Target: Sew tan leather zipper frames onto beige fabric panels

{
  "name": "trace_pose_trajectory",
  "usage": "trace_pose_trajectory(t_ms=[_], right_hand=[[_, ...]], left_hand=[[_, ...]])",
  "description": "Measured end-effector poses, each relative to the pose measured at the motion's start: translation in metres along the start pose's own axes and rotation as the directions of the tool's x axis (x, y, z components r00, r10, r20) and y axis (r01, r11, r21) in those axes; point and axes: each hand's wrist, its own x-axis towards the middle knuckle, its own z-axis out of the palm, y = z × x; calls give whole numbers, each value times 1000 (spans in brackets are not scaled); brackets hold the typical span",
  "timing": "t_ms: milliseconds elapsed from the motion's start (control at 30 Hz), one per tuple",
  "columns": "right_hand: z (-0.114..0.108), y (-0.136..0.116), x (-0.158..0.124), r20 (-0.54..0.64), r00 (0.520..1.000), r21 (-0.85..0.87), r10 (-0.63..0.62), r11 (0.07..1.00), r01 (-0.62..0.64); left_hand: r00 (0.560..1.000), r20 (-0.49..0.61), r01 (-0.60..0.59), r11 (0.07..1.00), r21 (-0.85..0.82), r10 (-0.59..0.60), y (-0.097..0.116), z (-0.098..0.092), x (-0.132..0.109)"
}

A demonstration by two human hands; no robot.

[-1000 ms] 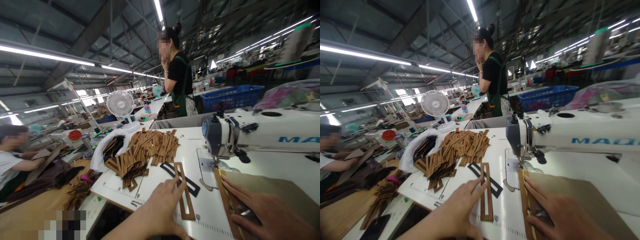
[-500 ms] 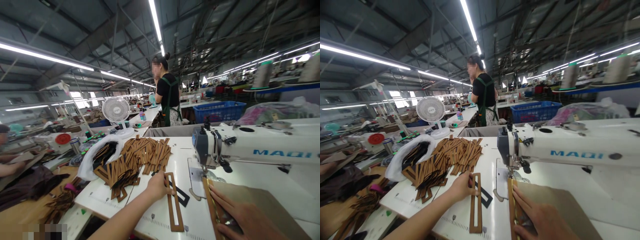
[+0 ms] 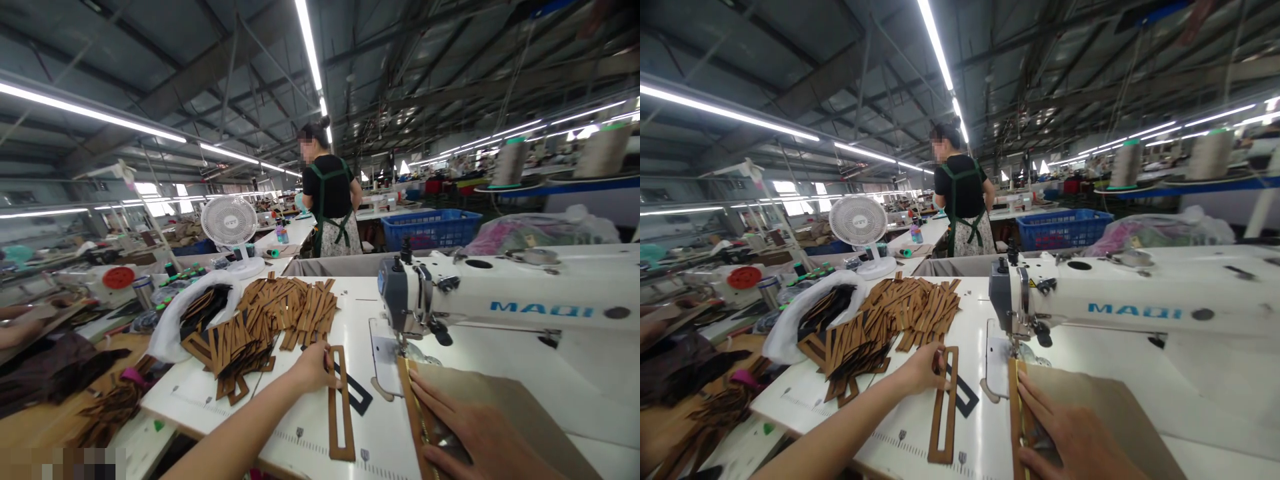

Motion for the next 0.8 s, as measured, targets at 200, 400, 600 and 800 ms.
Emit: trace_pose_trajectory(t_ms=[200, 400, 600, 800], right_hand=[[6, 4, -3, -81, 996, -1, -37, 999, 37], [10, 7, -6, -88, 994, -11, -60, 998, 59], [15, 8, -9, -118, 992, -18, -45, 999, 43], [25, 12, -11, -189, 970, -162, -150, 980, 120]], left_hand=[[996, -61, 62, 998, -9, -62, 5, 5, 8], [990, -138, 31, 998, -48, -38, 1, 13, 6], [993, -112, -54, 983, -176, 34, -9, 7, 2], [991, 42, -115, 958, -262, 130, -7, -11, -7]])
